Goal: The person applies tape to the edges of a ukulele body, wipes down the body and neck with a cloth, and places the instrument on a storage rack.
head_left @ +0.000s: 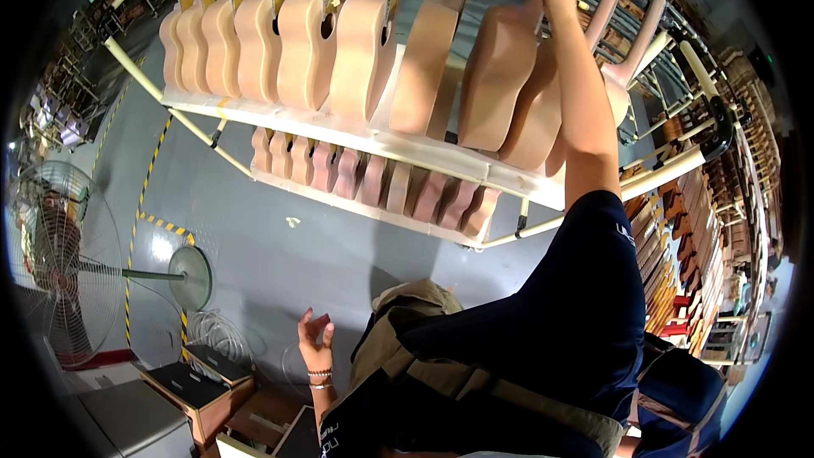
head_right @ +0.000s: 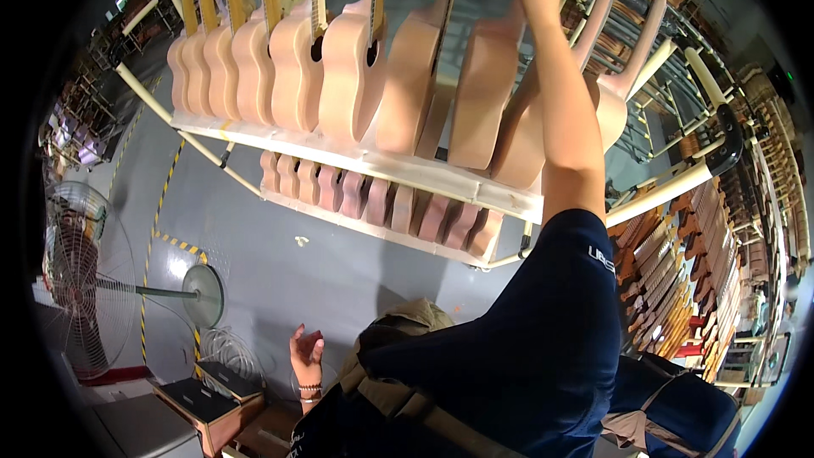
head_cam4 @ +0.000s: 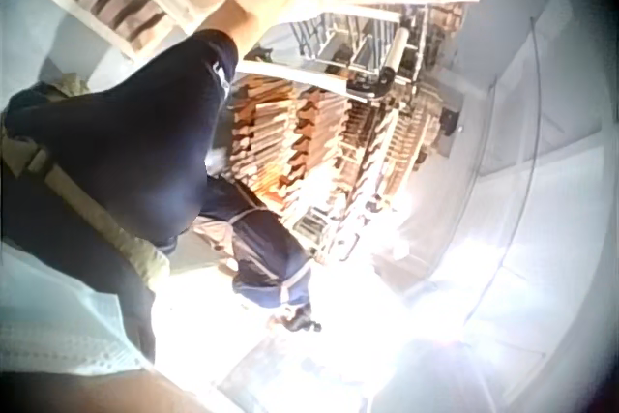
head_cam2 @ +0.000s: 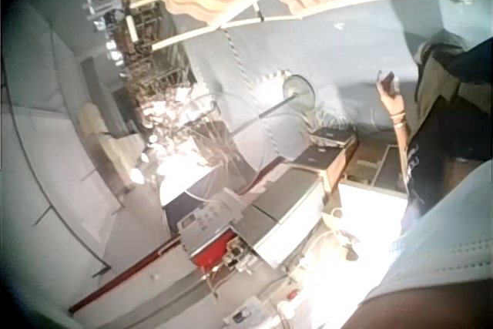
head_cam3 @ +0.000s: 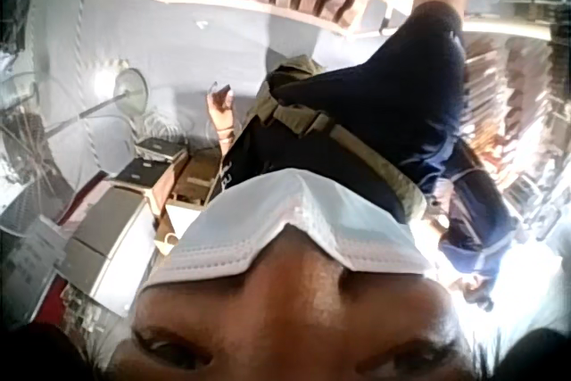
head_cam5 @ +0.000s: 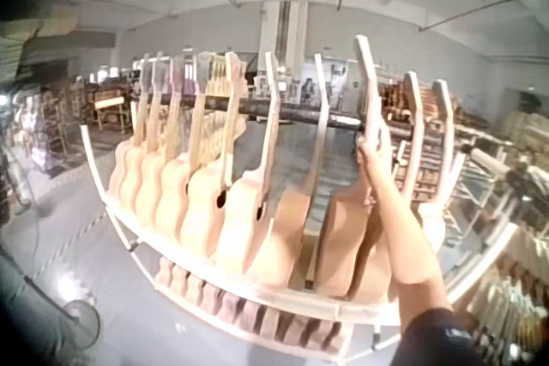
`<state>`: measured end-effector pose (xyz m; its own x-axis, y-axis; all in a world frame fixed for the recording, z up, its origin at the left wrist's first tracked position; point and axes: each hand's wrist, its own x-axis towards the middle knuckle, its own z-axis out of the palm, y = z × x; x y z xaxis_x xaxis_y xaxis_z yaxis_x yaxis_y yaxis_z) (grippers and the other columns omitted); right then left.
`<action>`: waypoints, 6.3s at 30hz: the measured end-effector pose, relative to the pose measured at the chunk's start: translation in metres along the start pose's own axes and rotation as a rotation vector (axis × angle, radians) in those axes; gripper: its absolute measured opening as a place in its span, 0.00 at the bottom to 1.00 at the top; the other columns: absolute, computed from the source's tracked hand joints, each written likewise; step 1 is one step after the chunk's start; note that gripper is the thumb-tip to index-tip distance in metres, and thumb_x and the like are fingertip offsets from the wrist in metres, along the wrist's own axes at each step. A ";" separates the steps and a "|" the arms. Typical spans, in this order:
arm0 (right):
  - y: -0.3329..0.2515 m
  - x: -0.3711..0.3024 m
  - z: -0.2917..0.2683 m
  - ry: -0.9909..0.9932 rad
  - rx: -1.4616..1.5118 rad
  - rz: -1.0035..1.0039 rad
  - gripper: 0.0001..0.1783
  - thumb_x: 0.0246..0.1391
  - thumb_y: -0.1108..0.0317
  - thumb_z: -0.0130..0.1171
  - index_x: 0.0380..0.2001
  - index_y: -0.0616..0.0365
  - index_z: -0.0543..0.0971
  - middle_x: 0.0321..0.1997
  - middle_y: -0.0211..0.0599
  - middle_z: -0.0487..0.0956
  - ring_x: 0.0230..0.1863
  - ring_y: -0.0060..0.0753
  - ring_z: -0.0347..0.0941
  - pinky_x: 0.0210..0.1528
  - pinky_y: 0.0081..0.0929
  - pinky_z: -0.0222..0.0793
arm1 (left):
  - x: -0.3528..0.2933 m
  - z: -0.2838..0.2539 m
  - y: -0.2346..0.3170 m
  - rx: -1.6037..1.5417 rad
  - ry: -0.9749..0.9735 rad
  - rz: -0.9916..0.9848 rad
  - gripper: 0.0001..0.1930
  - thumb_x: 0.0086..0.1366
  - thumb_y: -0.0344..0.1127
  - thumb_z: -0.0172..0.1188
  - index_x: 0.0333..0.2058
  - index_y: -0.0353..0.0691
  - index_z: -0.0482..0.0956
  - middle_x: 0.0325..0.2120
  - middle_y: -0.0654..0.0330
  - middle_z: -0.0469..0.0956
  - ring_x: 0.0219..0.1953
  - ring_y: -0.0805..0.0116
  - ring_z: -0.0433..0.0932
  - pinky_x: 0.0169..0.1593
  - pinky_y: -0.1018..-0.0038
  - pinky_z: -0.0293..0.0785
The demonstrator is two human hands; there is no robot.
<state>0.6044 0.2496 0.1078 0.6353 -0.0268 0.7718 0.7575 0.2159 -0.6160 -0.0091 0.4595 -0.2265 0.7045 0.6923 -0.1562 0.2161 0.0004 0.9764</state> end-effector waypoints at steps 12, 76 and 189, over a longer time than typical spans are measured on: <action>0.046 -0.002 -0.034 0.201 -0.657 -0.301 0.51 0.43 0.57 0.67 0.61 0.69 0.50 0.50 0.50 0.64 0.48 0.40 0.62 0.53 0.32 0.57 | 0.007 0.014 -0.001 -0.019 -0.017 -0.009 0.27 0.57 0.30 0.62 0.54 0.38 0.62 0.35 0.53 0.78 0.40 0.68 0.76 0.47 0.73 0.69; -0.634 -0.912 0.261 -3.248 1.075 0.158 0.11 0.57 0.68 0.52 0.40 0.63 0.74 0.36 0.41 0.78 0.34 0.23 0.75 0.37 0.19 0.71 | -0.686 -0.297 -0.126 1.602 1.052 -1.209 0.10 0.57 0.34 0.50 0.34 0.39 0.78 0.37 0.62 0.70 0.42 0.66 0.69 0.49 0.67 0.64; -0.642 -0.946 0.218 -2.314 1.549 -1.095 0.10 0.52 0.62 0.54 0.23 0.56 0.78 0.21 0.36 0.76 0.25 0.38 0.73 0.26 0.33 0.67 | -0.611 -0.051 -0.029 0.527 2.061 -1.307 0.12 0.54 0.33 0.57 0.39 0.41 0.74 0.37 0.61 0.73 0.44 0.64 0.69 0.48 0.67 0.55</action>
<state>-0.5155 0.3492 -0.1926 -0.8948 -0.4270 0.1306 -0.4152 0.6879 -0.5953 -0.4802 0.0730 -0.1517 -0.9766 0.0039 0.2149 0.0951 0.9045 0.4158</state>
